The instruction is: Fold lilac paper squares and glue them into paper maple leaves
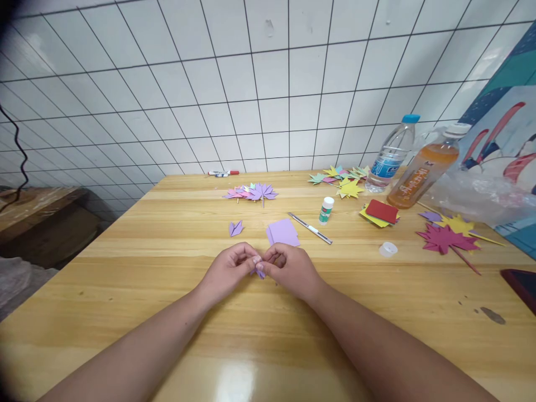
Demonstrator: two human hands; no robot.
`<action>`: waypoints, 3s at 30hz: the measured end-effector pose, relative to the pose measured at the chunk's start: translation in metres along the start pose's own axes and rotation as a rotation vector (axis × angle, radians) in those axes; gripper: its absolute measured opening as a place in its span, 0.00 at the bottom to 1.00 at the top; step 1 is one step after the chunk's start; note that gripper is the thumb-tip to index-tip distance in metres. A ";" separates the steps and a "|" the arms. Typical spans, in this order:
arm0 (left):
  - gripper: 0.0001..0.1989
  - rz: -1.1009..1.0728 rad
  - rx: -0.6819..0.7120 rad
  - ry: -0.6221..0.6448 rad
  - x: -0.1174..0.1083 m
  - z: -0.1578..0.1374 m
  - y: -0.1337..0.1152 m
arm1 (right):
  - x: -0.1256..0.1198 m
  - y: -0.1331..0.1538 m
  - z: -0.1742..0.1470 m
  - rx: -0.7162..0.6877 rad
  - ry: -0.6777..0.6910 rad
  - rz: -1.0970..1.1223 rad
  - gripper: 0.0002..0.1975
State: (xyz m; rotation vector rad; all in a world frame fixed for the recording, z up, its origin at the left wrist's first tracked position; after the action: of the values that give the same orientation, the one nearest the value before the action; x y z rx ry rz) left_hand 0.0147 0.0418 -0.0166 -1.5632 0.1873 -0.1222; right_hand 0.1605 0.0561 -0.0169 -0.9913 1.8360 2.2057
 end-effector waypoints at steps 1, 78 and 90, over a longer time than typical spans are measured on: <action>0.10 0.014 0.013 -0.003 0.000 0.000 -0.001 | 0.001 -0.001 0.000 0.016 -0.001 0.016 0.10; 0.10 0.026 -0.122 0.342 -0.004 -0.006 -0.007 | -0.011 0.015 -0.004 -0.359 -0.013 0.007 0.09; 0.16 -0.054 -0.058 0.248 -0.003 -0.002 -0.009 | -0.014 0.011 -0.001 -0.223 -0.097 0.033 0.03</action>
State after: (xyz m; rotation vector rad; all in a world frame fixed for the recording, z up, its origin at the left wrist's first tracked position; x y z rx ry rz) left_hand 0.0120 0.0408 -0.0070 -1.6095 0.3462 -0.3569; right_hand 0.1667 0.0564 0.0000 -0.8746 1.6046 2.4730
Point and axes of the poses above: each hand's wrist, its own z-axis towards the middle knuckle, its own x-axis out of the palm, y = z × x, the point moved 4 cm from there along z, towards the middle knuckle, and after that the axes turned 5 degrees about -z, right-handed, at the moved point
